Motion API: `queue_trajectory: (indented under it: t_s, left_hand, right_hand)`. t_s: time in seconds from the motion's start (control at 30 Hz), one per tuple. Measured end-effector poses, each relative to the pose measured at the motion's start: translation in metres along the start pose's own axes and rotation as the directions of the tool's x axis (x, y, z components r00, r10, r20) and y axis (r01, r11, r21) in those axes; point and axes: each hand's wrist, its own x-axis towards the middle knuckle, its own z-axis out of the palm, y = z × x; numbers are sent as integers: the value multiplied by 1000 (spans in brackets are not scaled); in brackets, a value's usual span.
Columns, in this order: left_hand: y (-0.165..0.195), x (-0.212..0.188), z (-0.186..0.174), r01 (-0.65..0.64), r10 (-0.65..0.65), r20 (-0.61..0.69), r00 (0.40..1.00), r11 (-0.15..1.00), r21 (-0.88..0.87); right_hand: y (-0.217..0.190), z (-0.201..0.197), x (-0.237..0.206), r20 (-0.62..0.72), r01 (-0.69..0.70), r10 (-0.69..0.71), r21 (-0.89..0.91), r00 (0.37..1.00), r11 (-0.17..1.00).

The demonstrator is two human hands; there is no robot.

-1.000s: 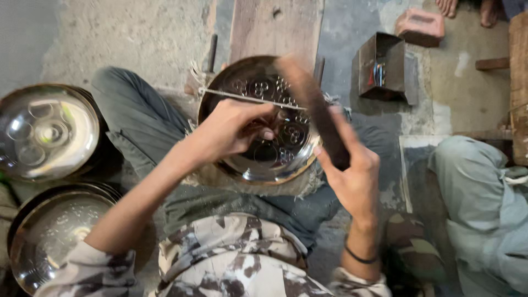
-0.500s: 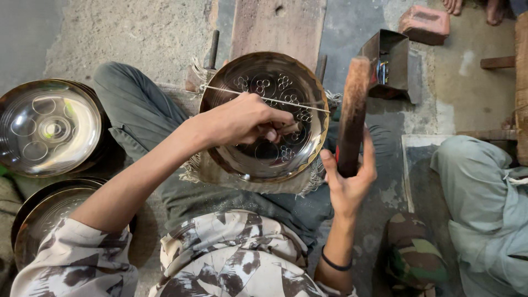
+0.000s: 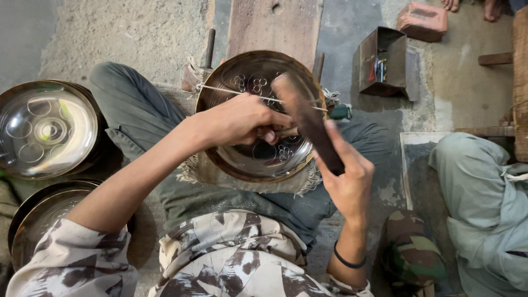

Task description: The person uses a hammer and a metal punch to engrave a floral pattern onto a metal plate. They repeatedly strike the punch to create indentations, occasionally repositioning the punch to continue the design.

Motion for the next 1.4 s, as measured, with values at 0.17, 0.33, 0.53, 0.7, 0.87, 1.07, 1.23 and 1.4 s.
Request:
queue_trajectory:
  t_s: [0.17,0.33,0.53,0.7,0.87,1.07,1.23,1.4]
  left_hand:
    - [4,-8,3,116,-115,-20,993,992,52]
    - [7,-19,12,112,-120,-212,970,993,-47]
    - [9,-27,24,223,-241,-271,932,970,-96]
    - [13,-27,26,304,-282,-328,902,953,16]
    - [20,-29,30,334,-353,-363,862,935,-117]
    - [31,-33,39,327,-354,-504,788,934,-146]
    - [36,-33,48,381,-459,-563,688,888,-258]
    - [39,-34,60,401,-442,-672,594,887,-229]
  right_hand:
    - [-9,-7,15,8,-173,173,86,985,981]
    - [-11,-21,33,14,-289,289,67,957,955]
    - [-2,-26,50,22,-24,23,40,1000,999]
    - [-5,-24,52,269,-90,97,-39,958,995]
    - [-11,-25,54,171,-80,68,65,983,995]
    - [-1,-36,67,323,-59,76,-62,943,996]
    - [5,-40,87,248,55,-47,-27,968,998]
    - [-18,-49,112,403,213,-125,-183,907,960]
